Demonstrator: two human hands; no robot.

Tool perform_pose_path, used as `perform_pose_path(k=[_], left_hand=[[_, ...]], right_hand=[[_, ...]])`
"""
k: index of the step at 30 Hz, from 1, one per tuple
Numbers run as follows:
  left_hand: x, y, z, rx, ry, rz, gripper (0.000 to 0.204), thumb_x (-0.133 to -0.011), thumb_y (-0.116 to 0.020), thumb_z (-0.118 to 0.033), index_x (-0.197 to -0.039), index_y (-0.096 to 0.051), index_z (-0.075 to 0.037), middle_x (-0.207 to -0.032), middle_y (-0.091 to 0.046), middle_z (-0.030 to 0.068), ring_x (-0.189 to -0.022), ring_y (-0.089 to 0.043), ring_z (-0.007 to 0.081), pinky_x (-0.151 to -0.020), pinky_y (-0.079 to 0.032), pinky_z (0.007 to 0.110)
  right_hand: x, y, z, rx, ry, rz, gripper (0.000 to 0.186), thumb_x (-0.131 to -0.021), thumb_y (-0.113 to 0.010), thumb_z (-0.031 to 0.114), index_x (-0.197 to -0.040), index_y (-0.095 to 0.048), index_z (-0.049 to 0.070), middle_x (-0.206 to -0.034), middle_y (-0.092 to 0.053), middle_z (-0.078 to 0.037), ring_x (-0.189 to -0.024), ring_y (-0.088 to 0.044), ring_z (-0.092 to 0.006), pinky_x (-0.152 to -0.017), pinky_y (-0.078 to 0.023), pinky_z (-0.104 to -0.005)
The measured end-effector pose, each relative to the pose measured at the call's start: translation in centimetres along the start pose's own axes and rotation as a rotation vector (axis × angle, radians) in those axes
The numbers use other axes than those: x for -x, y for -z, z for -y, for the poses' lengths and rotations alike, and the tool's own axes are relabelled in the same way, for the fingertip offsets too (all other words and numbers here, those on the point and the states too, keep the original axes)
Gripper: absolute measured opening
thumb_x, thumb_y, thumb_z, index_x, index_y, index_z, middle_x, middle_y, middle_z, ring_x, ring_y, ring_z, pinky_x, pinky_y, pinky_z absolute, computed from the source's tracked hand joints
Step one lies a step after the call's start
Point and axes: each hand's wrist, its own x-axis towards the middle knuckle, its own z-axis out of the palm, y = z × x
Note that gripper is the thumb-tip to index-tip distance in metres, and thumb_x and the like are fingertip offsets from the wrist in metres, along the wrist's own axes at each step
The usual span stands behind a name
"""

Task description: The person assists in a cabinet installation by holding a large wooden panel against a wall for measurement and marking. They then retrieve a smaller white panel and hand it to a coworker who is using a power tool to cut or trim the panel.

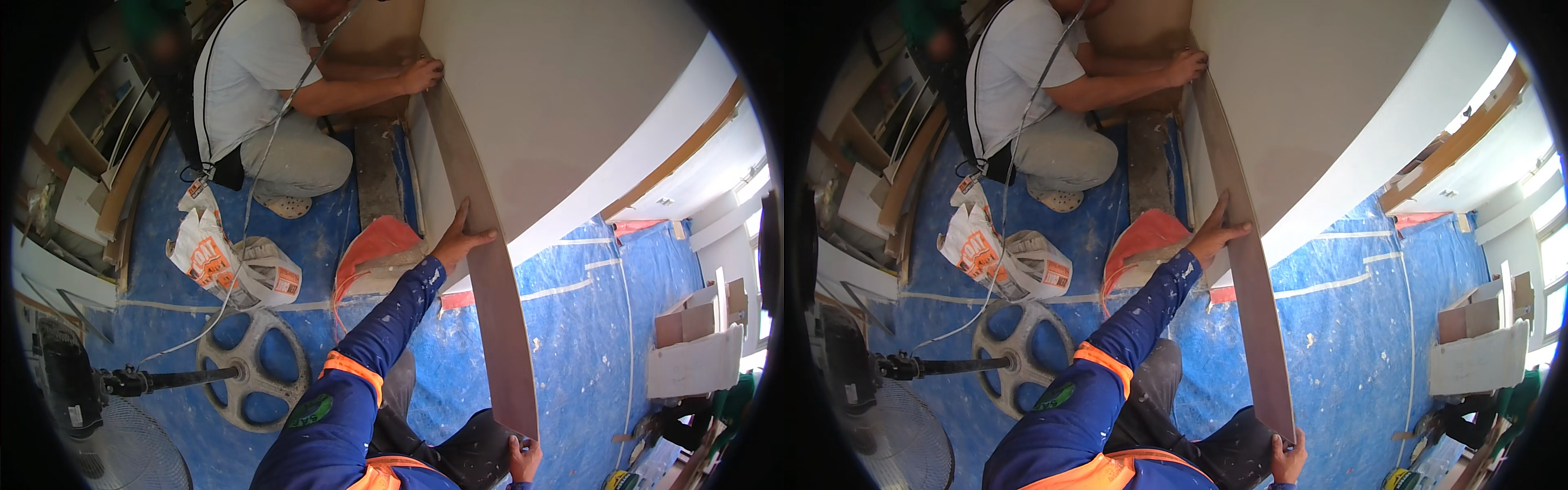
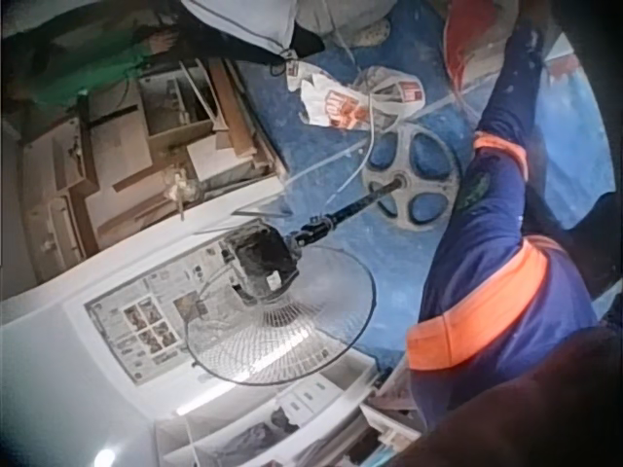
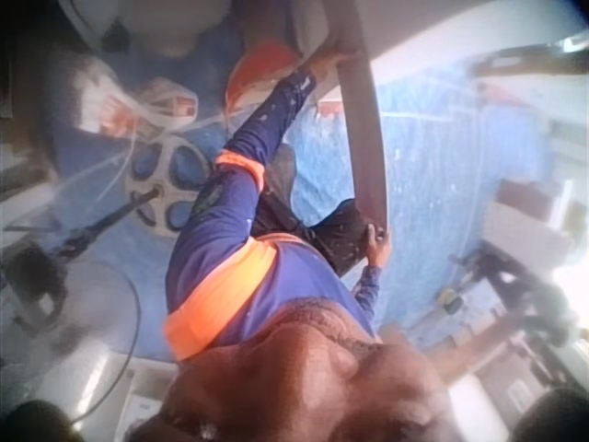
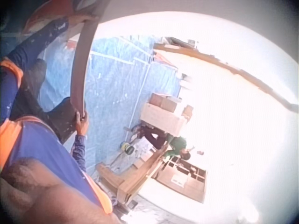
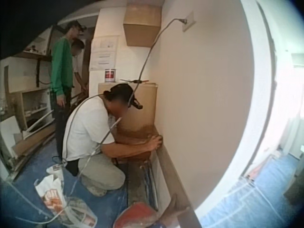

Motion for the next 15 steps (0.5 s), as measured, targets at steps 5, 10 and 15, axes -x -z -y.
perform_pose_path(k=[5, 10, 15], left_hand=[[0.0, 0.1, 0.2, -0.006, 0.008, -0.013, 0.124, -0.076, -0.087, -0.038, -0.16, -0.002, -0.005, -0.162, -0.017, 0.0249, -0.151, -0.021, 0.0336, -0.121, -0.023, 0.039], [0.2, -0.2, -0.3, 0.012, 0.028, 0.002, 0.125, -0.076, -0.087, -0.038, -0.16, -0.002, -0.005, -0.162, -0.017, 0.025, -0.151, -0.021, 0.0333, -0.121, -0.023, 0.039], [-0.2, -0.1, 0.3, -0.013, 0.015, -0.004, 0.123, -0.077, -0.087, -0.034, -0.16, -0.002, -0.005, -0.162, -0.018, 0.0254, -0.15, -0.022, 0.0334, -0.121, -0.025, 0.039]], right_hand=[[0.1, 0.0, 0.0, 0.079, 0.122, -0.037, 0.051, -0.084, -0.077, 0.018, -0.126, -0.057, -0.002, -0.087, -0.072, -0.014, -0.074, -0.069, -0.0234, -0.068, -0.052, -0.0337], [0.8, -0.3, 4.3, -0.056, 0.084, 0.031, 0.038, -0.08, -0.081, 0.016, -0.107, -0.062, -0.002, -0.076, -0.066, -0.011, -0.064, -0.062, -0.0183, -0.058, -0.046, -0.032], [0.9, -1.0, 6.4, -0.117, 0.213, 0.021, 0.029, -0.078, -0.084, 0.013, -0.092, -0.064, -0.003, -0.07, -0.062, -0.007, -0.049, -0.047, -0.0069, -0.046, -0.035, -0.026]])
